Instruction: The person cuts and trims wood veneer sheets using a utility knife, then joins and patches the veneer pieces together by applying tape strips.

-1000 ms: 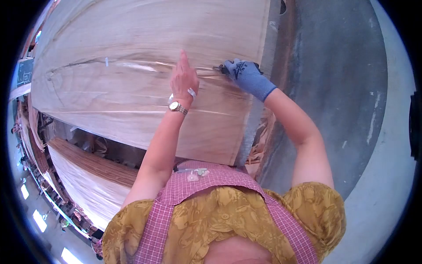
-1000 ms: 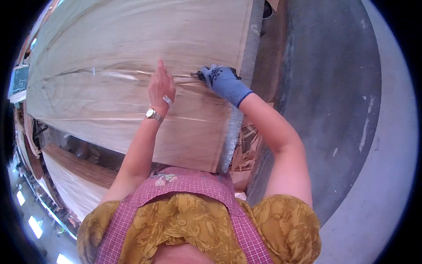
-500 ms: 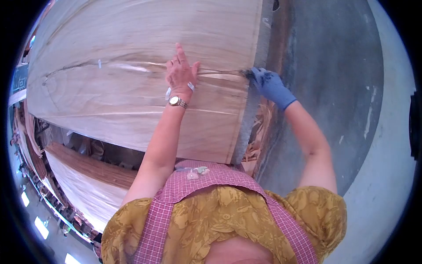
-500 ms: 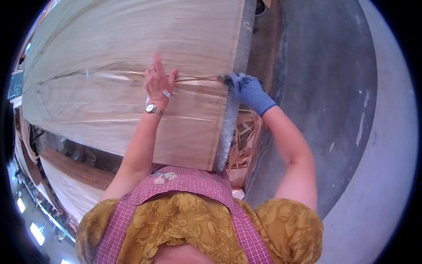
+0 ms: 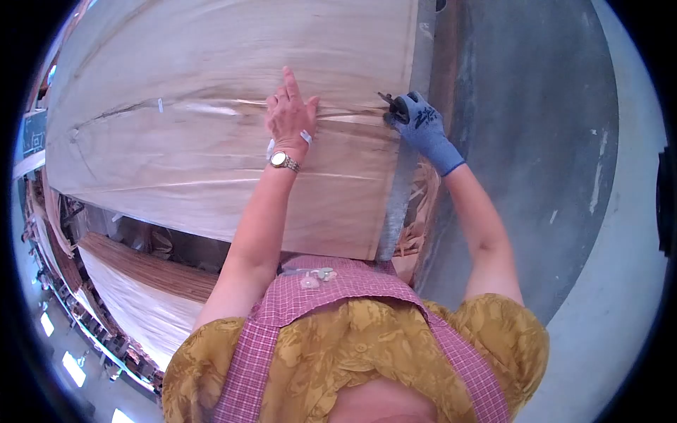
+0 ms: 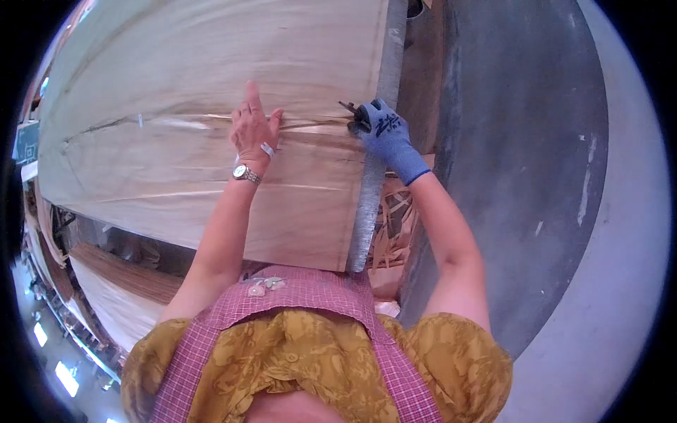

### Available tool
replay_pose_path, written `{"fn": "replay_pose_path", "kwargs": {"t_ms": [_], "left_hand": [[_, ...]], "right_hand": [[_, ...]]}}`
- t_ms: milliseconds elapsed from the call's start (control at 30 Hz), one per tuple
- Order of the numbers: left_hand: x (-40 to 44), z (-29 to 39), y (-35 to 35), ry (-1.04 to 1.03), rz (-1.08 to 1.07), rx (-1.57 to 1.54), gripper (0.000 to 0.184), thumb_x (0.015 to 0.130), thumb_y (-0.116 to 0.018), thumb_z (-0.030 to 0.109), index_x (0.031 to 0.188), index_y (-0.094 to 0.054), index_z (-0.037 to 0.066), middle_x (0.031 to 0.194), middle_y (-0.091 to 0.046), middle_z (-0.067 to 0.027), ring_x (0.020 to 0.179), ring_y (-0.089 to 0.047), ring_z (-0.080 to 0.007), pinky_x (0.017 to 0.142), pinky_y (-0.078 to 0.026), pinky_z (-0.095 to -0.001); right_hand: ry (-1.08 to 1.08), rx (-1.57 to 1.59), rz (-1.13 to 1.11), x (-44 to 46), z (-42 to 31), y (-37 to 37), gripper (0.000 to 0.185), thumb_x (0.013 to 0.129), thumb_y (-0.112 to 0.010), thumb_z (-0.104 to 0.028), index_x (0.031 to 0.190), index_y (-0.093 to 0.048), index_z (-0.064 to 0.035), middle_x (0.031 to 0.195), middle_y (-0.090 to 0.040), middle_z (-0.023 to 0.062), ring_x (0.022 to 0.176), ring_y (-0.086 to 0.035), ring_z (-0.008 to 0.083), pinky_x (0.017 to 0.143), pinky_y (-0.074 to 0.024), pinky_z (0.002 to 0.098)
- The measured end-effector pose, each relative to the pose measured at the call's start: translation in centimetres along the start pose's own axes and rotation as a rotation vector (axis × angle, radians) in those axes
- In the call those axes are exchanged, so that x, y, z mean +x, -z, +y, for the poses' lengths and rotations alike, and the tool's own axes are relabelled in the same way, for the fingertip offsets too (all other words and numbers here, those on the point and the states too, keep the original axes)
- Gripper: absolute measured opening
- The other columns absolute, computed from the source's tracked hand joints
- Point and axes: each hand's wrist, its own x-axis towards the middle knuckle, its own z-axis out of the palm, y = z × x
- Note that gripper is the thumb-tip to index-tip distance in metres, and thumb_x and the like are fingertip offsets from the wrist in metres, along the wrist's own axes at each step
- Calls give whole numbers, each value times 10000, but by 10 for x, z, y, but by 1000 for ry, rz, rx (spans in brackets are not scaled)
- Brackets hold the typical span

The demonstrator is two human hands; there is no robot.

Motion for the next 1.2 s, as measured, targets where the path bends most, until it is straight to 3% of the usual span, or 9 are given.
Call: {"fn": "replay_pose_path", "kwargs": {"t_ms": [267,400,500,533,600,733,933,1067,1200], "left_hand": [[0,5,5,29,-41,-31,774,894,-598,439,1503,-251,112,1116,-609,-137,939,-577,-337,734,-511,-458],[4,1,5,19,-101,-119,770,891,-601,433,1488,-273,72,1138,-604,-170,998,-579,-343,819,-490,-446],[14,-3,28,12,-52,-186,775,905,-576,477,1475,-284,39,1167,-596,-191,1052,-579,-336,892,-459,-443],[16,-3,43,19,-32,-193,776,917,-556,503,1471,-288,32,1185,-593,-196,1077,-579,-333,916,-448,-444],[19,7,67,158,-218,-873,767,933,-505,555,1468,-305,41,1305,-529,-200,1184,-530,-319,981,-423,-410],[11,29,119,561,-719,-1685,845,919,-423,672,1493,-272,69,1426,-437,-180,1293,-451,-284,1068,-347,-382],[-5,40,107,620,-656,-1673,960,869,-334,778,1523,-196,90,1463,-368,-195,1360,-337,-308,1129,-236,-383],[-12,30,87,670,-692,-1574,947,875,-306,779,1522,-209,96,1491,-344,-198,1393,-294,-338,1146,-168,-439],[-22,17,74,666,-686,-1474,922,888,-311,761,1520,-219,96,1501,-334,-197,1431,-247,-324,1160,-96,-456]], "right_hand": [[162,177,237,-20,70,7,219,837,-650,-183,1027,-611,-83,1050,-607,156,945,-610,375,771,-495,448],[-367,-487,552,-72,128,76,295,831,-688,-173,1079,-643,-20,938,-678,148,850,-652,286,756,-504,362],[-626,129,672,-90,112,95,255,894,-656,-211,1059,-670,-16,940,-694,97,784,-630,197,702,-494,314],[-553,379,639,-96,103,88,245,911,-641,-219,1045,-679,-18,948,-693,82,781,-615,170,694,-485,297],[-378,879,553,-96,71,57,241,944,-613,-237,1016,-697,-22,964,-692,52,775,-586,115,677,-468,263],[99,1005,263,-63,-82,31,157,855,-688,-63,997,-694,5,1067,-671,114,964,-629,171,847,-497,289],[350,772,184,-51,-137,10,337,719,-836,-177,934,-630,-18,1023,-577,119,970,-565,272,831,-486,344],[379,767,153,-57,-143,-9,300,773,-796,-154,966,-609,-20,983,-594,100,906,-576,228,765,-489,323],[-319,1256,-369,-78,-144,-2,255,878,-697,-137,1080,-579,-36,869,-604,7,703,-565,104,632,-487,243]]}}
